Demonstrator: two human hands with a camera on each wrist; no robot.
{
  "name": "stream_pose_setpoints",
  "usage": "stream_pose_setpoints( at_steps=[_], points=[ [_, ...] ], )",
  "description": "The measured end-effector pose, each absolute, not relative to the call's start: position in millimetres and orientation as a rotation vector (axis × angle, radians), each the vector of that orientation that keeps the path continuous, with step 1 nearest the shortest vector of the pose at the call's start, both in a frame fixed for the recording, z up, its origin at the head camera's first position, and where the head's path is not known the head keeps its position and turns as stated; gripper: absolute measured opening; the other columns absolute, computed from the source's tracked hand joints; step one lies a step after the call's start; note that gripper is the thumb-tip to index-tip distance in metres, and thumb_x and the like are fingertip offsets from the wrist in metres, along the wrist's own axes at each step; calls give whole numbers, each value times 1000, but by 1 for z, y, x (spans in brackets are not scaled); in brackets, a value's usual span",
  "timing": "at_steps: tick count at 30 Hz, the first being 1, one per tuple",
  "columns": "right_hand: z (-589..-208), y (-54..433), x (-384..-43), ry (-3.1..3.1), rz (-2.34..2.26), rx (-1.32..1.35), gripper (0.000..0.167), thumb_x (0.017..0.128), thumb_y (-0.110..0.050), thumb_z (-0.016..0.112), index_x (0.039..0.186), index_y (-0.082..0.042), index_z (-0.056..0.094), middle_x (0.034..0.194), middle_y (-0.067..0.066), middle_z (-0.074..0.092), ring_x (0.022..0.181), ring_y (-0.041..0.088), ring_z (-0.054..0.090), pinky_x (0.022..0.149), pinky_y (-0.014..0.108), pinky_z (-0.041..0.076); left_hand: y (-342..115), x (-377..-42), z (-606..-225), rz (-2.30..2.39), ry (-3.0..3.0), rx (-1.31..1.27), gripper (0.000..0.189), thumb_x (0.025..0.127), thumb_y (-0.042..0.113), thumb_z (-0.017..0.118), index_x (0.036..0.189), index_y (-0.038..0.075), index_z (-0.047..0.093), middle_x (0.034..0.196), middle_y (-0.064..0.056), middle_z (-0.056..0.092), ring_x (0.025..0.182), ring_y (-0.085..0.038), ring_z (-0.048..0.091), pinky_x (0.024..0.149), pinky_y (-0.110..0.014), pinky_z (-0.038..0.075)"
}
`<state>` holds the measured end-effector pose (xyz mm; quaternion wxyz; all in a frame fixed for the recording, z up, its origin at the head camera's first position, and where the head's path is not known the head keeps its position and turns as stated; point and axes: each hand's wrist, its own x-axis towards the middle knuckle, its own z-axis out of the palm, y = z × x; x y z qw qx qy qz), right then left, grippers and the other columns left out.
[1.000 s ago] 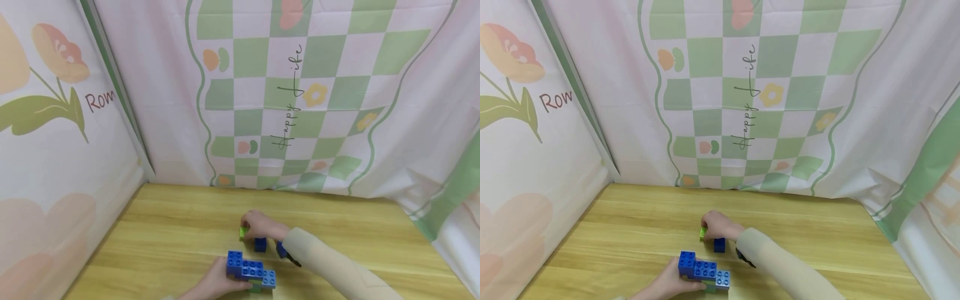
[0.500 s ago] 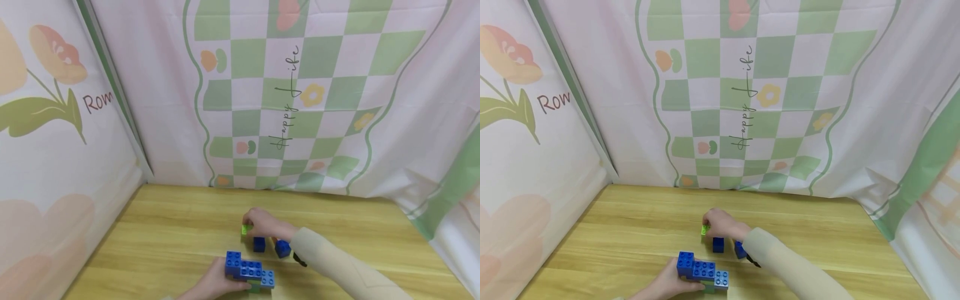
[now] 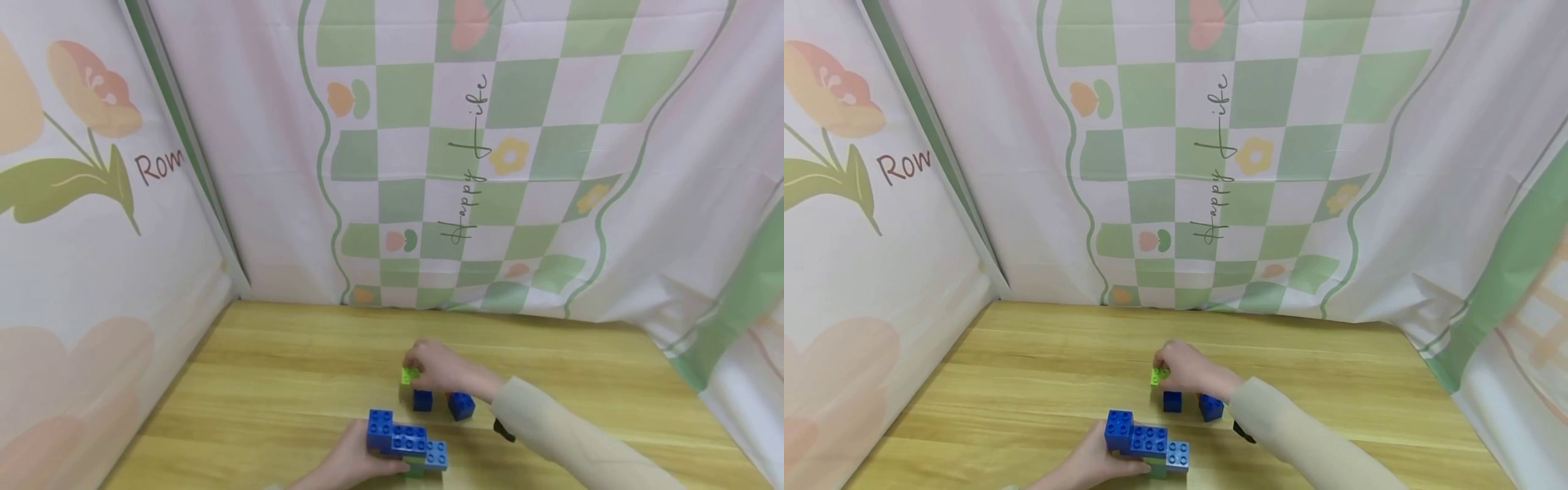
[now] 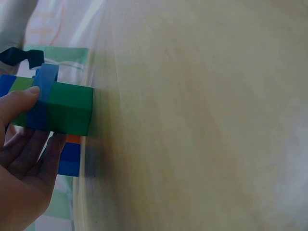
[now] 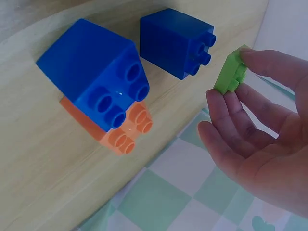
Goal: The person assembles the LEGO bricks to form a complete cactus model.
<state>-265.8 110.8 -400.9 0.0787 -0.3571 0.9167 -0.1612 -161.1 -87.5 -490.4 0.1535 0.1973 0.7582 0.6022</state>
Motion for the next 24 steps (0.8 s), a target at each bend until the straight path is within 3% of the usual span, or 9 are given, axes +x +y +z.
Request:
stream_pose_setpoints(
  at_steps=[10,24],
  points=[
    [-396,121,-253,2730,-556,-1049,27,81,-11,77,105,-2,72,95,7,67,83,18,61,68,24,52,-89,-162,-494,1737,2159,608,43,78,18,83,118,18,70,112,2,76,99,-2,71,92,-17,53],
    [-394,137,-237,2775,-540,-1198,28,79,-14,78,104,-3,72,93,6,68,81,14,61,68,20,52,-88,-161,-493,1748,2171,669,43,78,18,83,119,17,70,113,0,76,99,-2,70,93,-18,53]
  ],
)
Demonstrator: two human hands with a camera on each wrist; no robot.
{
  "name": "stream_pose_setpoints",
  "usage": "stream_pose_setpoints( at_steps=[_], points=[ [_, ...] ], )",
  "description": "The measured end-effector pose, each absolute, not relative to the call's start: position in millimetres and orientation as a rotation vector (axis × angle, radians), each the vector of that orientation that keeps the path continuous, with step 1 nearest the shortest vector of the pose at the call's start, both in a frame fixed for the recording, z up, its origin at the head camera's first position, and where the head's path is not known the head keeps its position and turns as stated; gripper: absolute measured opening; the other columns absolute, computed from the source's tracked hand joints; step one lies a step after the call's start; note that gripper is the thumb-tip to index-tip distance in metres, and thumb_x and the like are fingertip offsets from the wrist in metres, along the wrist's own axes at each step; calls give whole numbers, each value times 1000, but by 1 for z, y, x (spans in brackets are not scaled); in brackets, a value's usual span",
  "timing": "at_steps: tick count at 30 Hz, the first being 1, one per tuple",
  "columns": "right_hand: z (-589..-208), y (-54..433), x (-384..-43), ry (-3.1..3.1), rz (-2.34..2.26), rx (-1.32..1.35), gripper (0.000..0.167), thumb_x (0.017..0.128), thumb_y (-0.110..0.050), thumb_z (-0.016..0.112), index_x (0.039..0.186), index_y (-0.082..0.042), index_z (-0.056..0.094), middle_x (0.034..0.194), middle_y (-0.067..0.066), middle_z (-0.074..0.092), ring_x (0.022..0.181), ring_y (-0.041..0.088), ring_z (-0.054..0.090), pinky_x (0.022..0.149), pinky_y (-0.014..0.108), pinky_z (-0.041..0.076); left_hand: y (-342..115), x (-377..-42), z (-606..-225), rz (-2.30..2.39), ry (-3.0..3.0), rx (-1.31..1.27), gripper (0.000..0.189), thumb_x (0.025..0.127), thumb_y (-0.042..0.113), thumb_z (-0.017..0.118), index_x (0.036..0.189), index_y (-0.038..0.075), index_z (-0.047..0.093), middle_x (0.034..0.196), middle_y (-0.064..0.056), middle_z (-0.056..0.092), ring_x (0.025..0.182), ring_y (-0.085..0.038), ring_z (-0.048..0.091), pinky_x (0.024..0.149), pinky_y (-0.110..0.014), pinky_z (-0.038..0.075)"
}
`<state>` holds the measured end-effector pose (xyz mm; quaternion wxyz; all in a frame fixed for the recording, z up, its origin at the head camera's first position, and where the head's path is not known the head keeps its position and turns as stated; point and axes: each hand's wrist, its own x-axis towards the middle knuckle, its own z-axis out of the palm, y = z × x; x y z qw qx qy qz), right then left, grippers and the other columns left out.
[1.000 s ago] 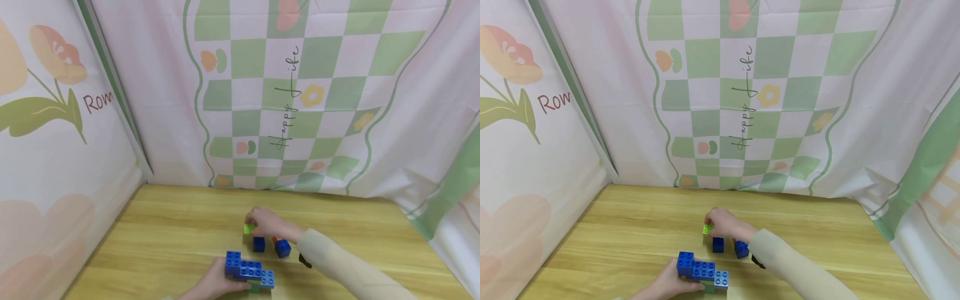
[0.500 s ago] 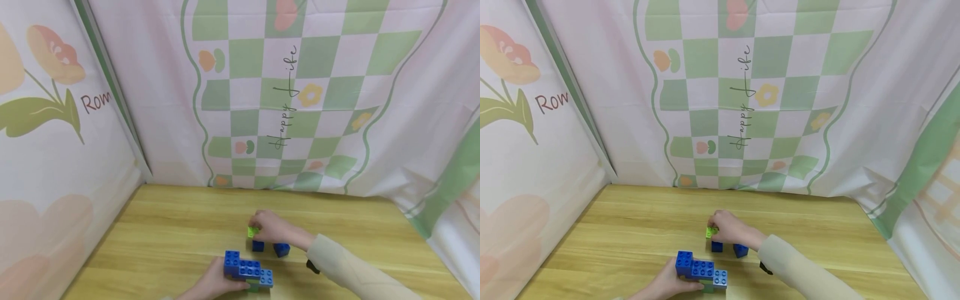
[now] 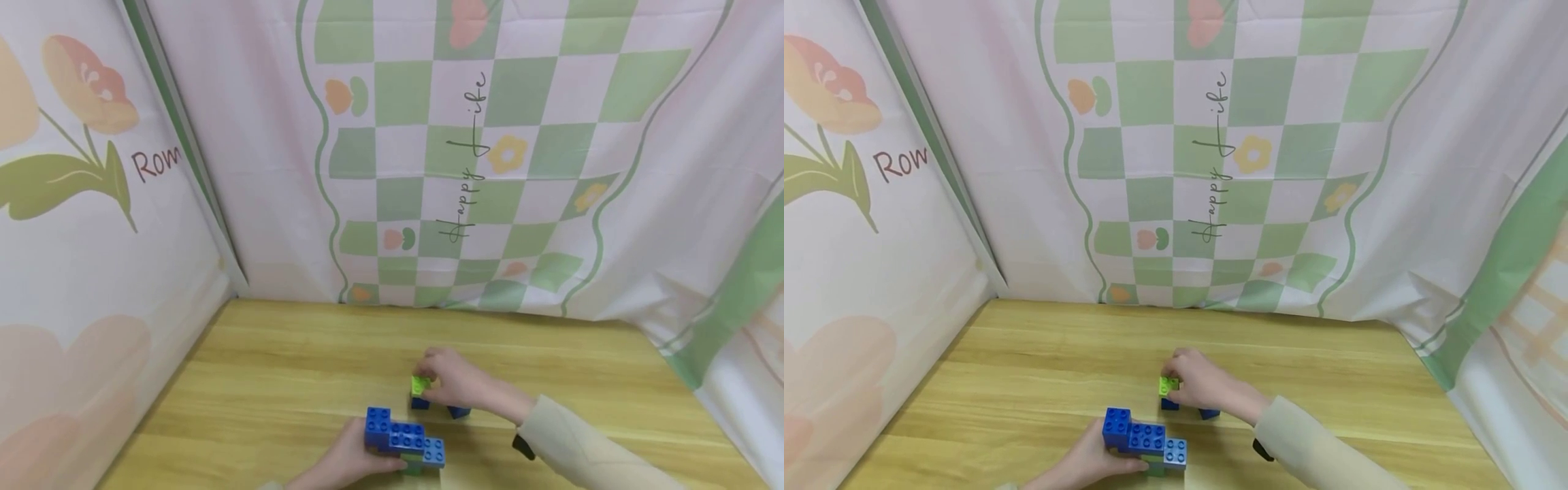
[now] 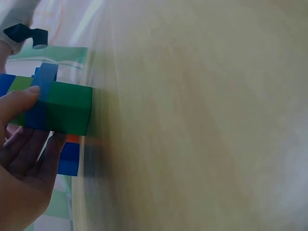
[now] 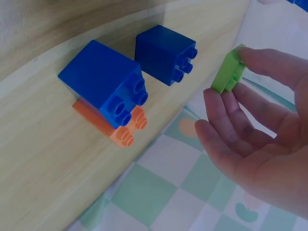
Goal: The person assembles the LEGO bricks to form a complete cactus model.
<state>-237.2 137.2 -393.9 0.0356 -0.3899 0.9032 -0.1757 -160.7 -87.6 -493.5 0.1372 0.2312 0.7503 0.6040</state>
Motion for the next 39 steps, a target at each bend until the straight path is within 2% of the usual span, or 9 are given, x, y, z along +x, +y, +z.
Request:
stream_pose_setpoints(
  at_steps=[13,17,23,31,39],
  points=[
    [-394,147,-221,2767,-559,-1287,27,77,-13,80,101,-5,72,90,3,67,77,7,58,64,14,49,-88,-162,-494,1742,2186,620,45,77,20,84,119,19,69,110,4,76,100,-2,70,93,-18,53],
    [-395,150,-217,2768,-570,-1306,27,77,-13,80,101,-4,73,87,1,66,75,8,58,62,13,48,-88,-161,-494,1749,2183,639,50,77,20,84,123,16,66,114,3,75,103,-3,69,96,-18,52],
    [-393,155,-210,2747,-598,-1267,28,78,-12,80,104,-5,73,92,3,68,78,9,62,66,16,53,-88,-160,-490,1744,2176,639,56,77,19,84,128,10,63,117,1,74,105,-3,69,96,-17,52],
    [-396,159,-202,2760,-648,-1300,28,78,-12,80,105,-5,72,94,3,69,79,8,62,67,16,54,-87,-160,-488,1755,2182,649,51,76,16,83,124,14,65,116,-1,74,104,-3,69,97,-18,52],
    [-399,164,-195,2740,-691,-1315,30,76,-10,80,104,-5,72,94,3,70,80,6,63,67,17,56,-88,-163,-492,1745,2154,614,58,77,18,84,130,13,61,121,3,72,109,-3,67,98,-16,50]
  ],
)
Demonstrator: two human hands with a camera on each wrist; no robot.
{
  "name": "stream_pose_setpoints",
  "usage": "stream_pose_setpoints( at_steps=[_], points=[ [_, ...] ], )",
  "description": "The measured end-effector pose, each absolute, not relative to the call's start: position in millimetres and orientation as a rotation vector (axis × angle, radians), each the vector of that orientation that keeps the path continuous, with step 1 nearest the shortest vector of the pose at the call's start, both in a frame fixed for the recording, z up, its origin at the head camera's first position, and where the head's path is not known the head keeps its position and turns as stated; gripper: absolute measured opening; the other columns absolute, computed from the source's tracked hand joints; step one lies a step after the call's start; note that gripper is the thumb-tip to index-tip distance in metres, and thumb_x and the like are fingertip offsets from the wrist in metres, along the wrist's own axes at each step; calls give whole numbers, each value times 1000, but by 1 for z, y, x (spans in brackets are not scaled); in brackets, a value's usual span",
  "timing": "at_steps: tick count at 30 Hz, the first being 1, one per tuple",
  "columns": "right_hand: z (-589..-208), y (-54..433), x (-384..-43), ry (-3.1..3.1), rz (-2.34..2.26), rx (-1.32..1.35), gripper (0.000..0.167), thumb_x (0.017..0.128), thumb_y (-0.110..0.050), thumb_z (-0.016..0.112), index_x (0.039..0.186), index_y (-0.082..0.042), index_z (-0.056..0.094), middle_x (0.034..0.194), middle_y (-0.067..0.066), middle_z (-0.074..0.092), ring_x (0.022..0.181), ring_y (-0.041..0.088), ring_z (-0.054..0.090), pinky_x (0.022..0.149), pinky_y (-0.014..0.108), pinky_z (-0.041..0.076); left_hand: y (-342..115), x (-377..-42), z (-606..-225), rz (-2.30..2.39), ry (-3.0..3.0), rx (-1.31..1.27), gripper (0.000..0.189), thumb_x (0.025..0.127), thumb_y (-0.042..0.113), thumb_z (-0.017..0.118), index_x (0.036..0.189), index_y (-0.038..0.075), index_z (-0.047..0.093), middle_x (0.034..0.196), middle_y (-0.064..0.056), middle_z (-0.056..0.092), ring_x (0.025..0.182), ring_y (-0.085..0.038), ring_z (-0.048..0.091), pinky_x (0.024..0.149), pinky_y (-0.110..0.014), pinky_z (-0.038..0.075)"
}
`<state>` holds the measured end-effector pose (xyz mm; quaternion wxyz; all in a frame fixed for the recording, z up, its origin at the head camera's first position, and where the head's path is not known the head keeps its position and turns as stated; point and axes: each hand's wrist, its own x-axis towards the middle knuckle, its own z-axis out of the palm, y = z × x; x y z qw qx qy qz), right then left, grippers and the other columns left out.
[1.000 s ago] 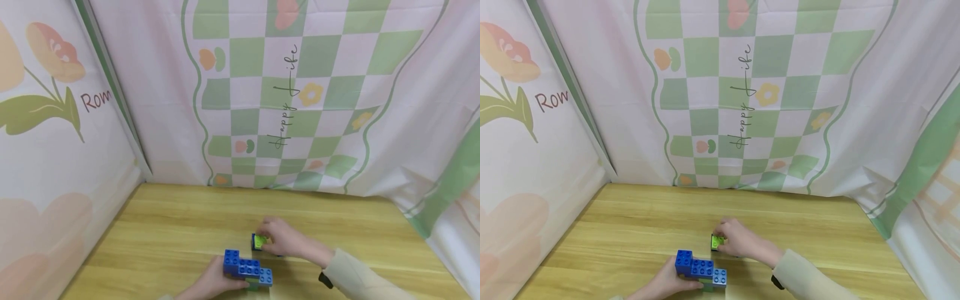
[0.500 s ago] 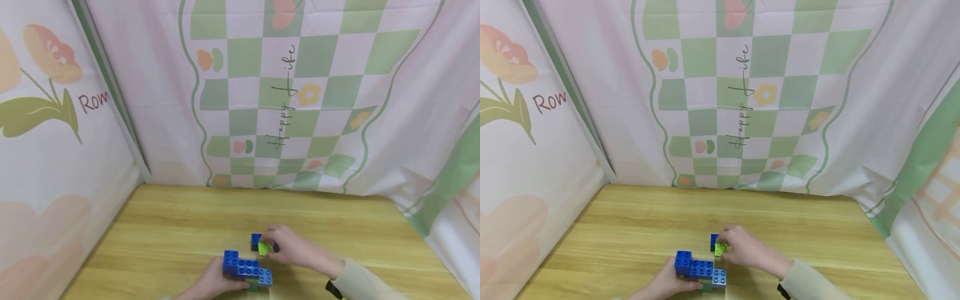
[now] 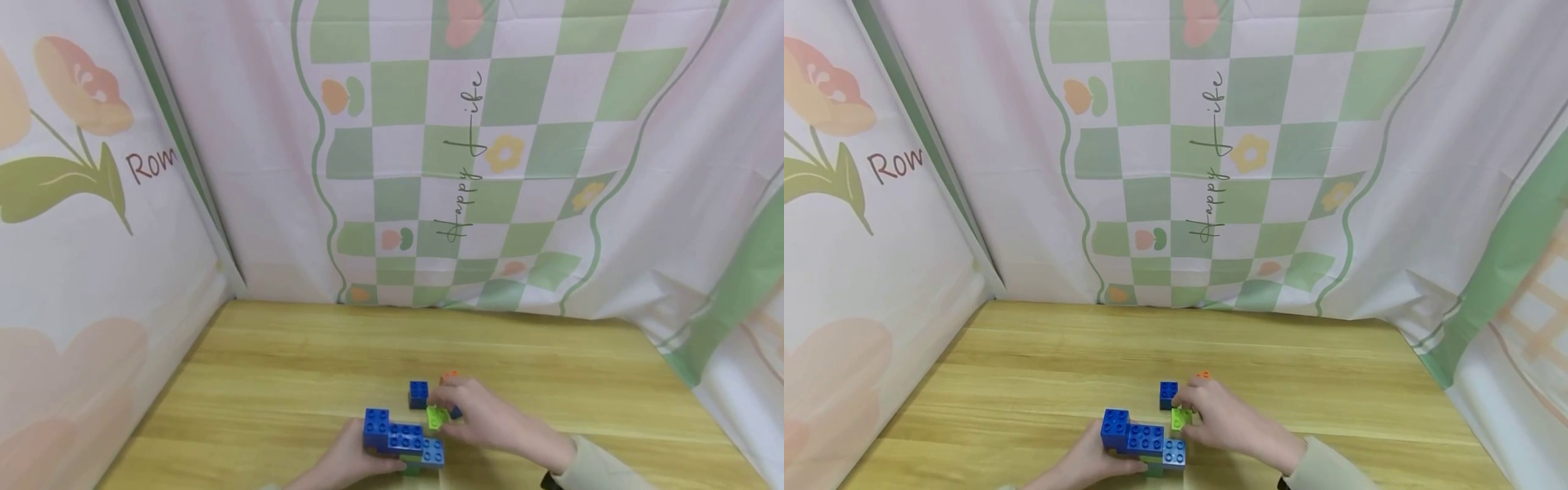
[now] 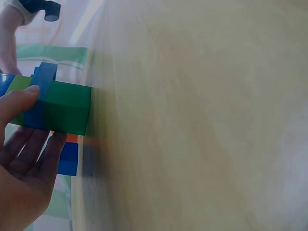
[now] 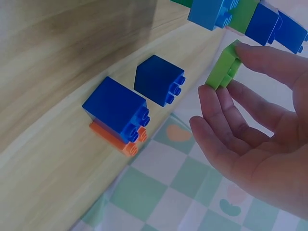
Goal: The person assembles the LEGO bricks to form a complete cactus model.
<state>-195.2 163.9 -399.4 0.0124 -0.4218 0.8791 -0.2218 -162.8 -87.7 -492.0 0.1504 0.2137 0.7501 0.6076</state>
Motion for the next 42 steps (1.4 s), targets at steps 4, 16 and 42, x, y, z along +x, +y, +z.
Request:
stream_pose_setpoints(
  at_steps=[4,16,42],
  points=[
    [-402,166,-190,2745,-680,-1321,28,76,-10,79,103,-6,72,93,2,70,82,5,64,69,19,57,-88,-164,-493,1739,2139,580,59,77,19,84,130,15,61,121,5,72,110,-4,67,98,-15,49],
    [-411,174,-179,2772,-743,-1304,28,75,-14,81,102,-11,71,94,-2,71,83,2,63,71,20,58,-88,-163,-491,1753,2112,573,59,77,18,84,131,14,61,121,4,72,109,-4,68,97,-14,49],
    [-415,175,-168,2688,-766,-1219,30,80,-20,79,108,-11,71,102,-3,69,91,1,63,76,22,59,-87,-163,-492,1723,2134,520,58,77,18,84,130,16,61,121,5,72,109,-5,68,95,-15,52]
  ],
)
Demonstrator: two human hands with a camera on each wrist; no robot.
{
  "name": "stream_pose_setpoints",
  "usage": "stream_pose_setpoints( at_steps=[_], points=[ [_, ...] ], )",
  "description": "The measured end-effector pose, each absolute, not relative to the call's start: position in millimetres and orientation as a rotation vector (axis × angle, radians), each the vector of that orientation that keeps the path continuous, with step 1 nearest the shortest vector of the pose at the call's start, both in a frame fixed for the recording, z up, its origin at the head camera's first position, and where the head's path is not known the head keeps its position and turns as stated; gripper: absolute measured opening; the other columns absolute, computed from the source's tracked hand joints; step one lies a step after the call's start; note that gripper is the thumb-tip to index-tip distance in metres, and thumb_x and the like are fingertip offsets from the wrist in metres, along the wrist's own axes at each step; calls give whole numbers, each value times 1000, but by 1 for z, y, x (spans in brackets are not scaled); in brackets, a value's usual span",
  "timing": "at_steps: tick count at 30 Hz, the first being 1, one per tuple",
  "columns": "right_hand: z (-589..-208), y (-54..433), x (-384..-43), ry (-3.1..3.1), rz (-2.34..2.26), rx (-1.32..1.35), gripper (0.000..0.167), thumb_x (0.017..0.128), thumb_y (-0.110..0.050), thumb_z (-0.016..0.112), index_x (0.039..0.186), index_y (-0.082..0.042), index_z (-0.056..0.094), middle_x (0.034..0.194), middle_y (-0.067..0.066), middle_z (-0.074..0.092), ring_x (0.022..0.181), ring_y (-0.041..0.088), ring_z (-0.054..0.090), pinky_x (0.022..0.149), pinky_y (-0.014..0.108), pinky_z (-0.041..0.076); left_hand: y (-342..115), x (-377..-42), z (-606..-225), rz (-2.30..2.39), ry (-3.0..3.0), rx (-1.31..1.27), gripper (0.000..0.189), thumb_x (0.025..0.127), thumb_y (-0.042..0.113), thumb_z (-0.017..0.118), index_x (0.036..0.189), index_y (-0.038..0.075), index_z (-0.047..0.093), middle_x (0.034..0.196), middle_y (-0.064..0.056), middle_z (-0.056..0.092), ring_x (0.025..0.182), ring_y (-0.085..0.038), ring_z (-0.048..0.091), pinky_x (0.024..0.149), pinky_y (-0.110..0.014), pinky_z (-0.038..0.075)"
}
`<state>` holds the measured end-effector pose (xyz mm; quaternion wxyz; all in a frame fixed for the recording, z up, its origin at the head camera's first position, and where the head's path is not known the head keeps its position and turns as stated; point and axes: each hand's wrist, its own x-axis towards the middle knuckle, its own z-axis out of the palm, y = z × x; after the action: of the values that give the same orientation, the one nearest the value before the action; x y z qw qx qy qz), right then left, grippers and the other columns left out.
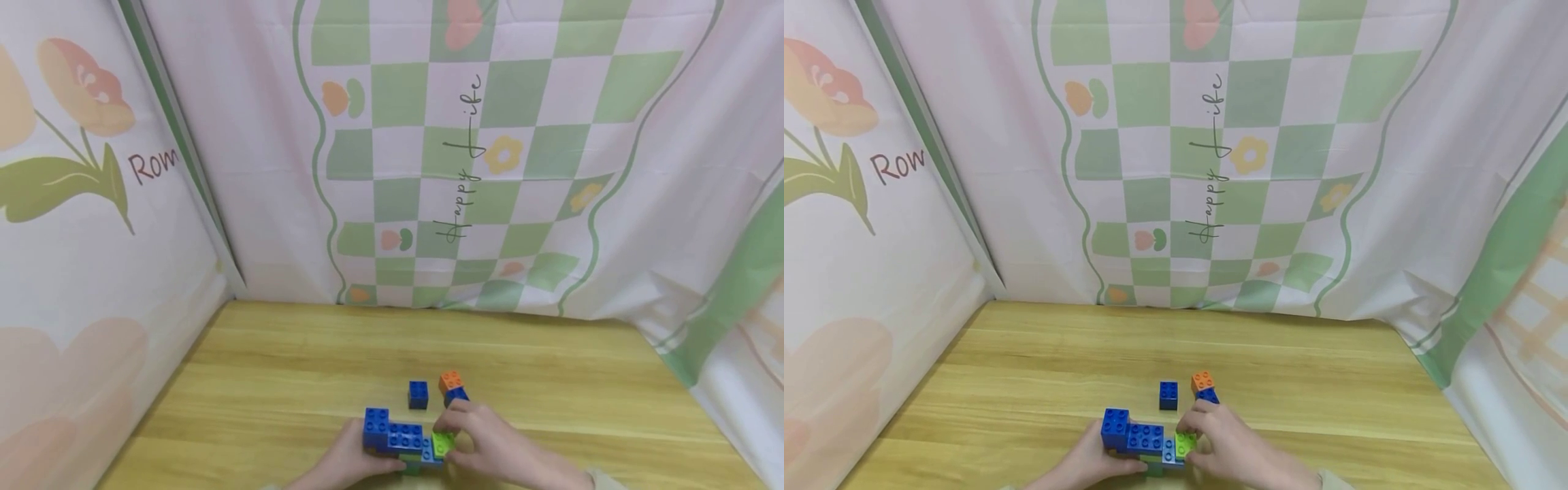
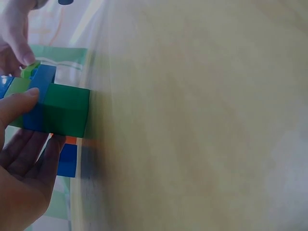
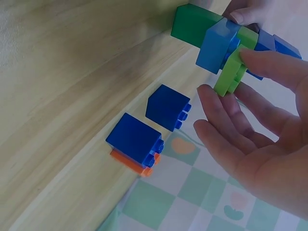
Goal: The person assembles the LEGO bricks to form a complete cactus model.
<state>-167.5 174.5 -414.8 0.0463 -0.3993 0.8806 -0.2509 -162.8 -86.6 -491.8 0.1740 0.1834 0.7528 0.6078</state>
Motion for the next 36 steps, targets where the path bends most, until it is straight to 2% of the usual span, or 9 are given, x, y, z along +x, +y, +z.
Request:
stream_pose_setpoints(
  at_steps=[5,13,23,32,36],
  points=[
    [-417,175,-166,2684,-778,-1218,31,80,-20,78,109,-11,71,103,-3,68,91,1,63,76,21,59,-87,-162,-491,1738,2133,541,60,77,19,84,131,15,61,122,4,72,109,-4,68,96,-15,51],
    [-417,177,-166,2645,-805,-1145,31,83,-24,78,111,-14,71,104,-7,67,93,-1,61,78,22,58,-87,-161,-495,1752,2135,581,48,77,21,84,122,21,67,115,4,75,104,-4,70,94,-16,52],
    [-420,178,-162,2684,-817,-1142,30,83,-29,78,110,-18,72,103,-9,67,92,-2,59,77,22,56,-87,-161,-496,1767,2118,582,53,77,19,84,126,17,64,118,3,74,106,-4,69,95,-15,52],
    [-421,178,-164,2648,-876,-1091,30,83,-27,78,109,-16,73,102,-8,67,91,-3,59,76,21,56,-86,-161,-495,1751,2141,570,51,77,21,85,124,21,66,117,4,74,105,-4,69,95,-15,52],
    [-422,179,-164,2644,-884,-1079,30,83,-29,79,109,-17,73,102,-9,67,91,-3,59,76,20,56,-86,-161,-495,1758,2141,579,54,76,23,85,125,18,65,118,5,74,106,-4,69,96,-15,51]
  ],
)
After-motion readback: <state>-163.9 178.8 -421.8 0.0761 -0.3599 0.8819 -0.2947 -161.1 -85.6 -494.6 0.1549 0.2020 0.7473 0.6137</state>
